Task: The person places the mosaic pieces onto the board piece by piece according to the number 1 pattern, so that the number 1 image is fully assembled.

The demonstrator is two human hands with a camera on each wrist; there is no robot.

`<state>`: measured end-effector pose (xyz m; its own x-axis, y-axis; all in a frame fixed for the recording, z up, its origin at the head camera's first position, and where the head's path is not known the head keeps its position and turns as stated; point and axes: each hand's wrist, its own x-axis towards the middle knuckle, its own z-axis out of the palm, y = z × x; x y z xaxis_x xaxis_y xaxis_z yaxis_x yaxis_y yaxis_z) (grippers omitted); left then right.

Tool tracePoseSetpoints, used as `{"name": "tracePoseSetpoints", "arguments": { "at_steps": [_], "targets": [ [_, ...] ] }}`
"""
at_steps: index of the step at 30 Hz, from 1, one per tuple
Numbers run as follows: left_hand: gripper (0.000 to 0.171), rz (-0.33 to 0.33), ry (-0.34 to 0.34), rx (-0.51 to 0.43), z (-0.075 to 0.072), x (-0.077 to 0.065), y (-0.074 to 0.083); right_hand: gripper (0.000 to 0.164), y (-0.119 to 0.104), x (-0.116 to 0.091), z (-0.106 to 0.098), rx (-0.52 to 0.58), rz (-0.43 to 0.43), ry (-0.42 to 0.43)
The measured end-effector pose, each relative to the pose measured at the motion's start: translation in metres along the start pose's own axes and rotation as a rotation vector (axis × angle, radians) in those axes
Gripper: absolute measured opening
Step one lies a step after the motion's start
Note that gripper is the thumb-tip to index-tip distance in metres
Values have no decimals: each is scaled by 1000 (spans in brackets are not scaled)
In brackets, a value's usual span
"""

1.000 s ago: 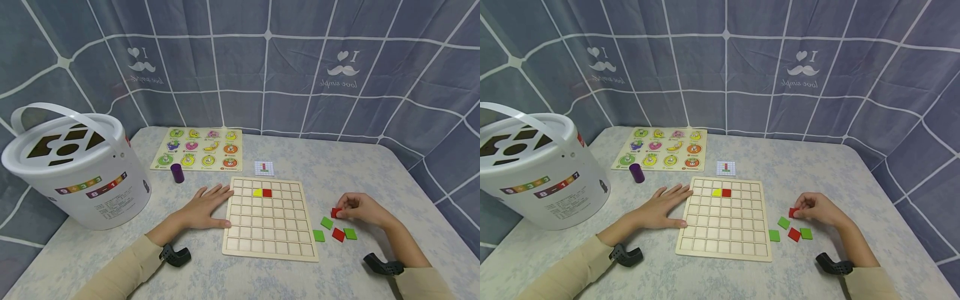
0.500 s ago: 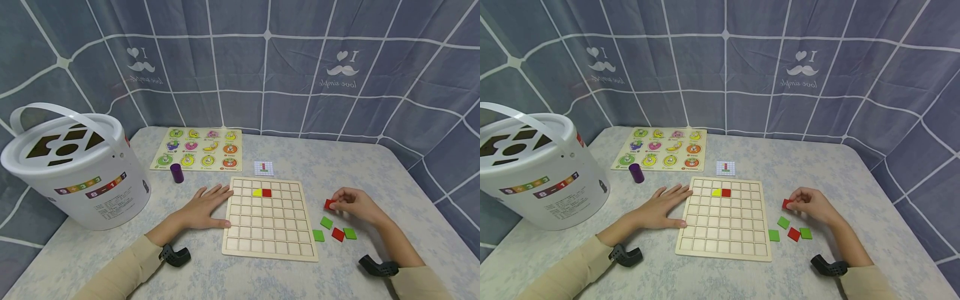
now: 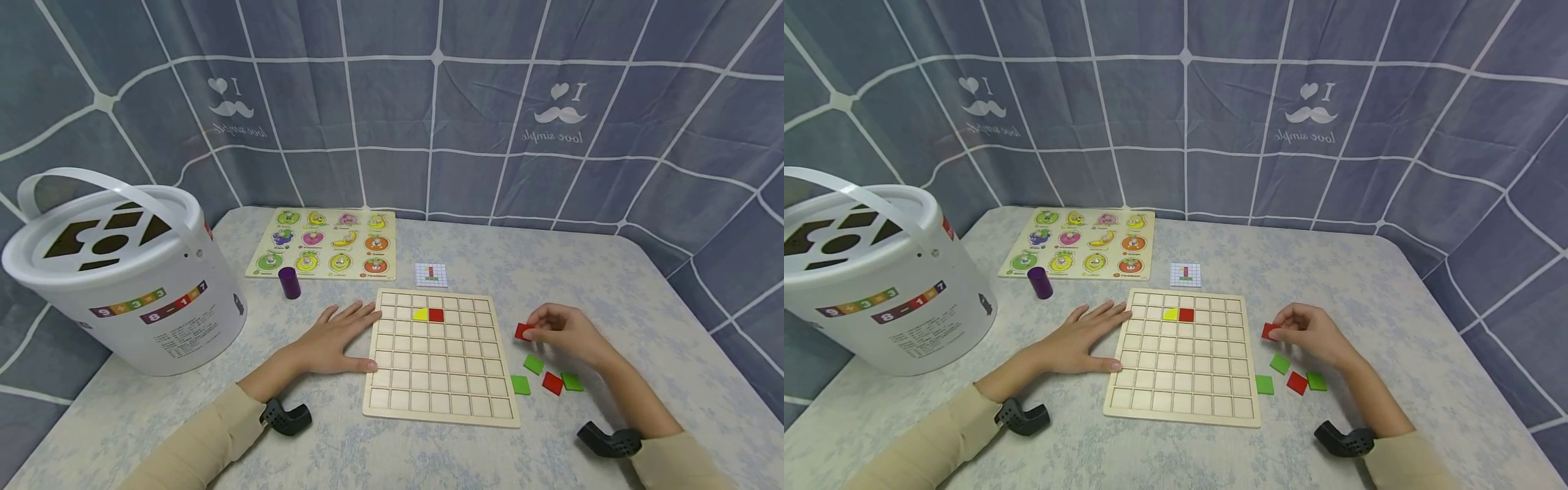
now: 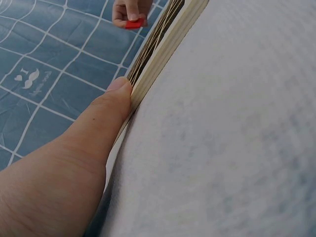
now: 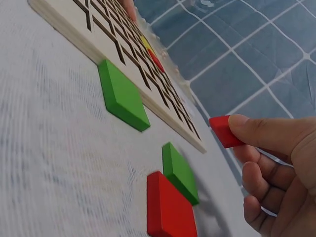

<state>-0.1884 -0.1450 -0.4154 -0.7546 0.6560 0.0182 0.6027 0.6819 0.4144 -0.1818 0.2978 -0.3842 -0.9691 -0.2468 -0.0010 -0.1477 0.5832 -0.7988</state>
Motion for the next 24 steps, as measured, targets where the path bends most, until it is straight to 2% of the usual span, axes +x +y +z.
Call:
{"name": "tracePoseSetpoints", "arguments": {
  "at_steps": [14,24],
  "targets": [
    [93,-8,-2,24,0,1,0,18,-18,10,15,74,-93,-79],
    [93,-6,4,20,1,1,-1,18,-31,21,28,94,-121,-125]
  ]
}}
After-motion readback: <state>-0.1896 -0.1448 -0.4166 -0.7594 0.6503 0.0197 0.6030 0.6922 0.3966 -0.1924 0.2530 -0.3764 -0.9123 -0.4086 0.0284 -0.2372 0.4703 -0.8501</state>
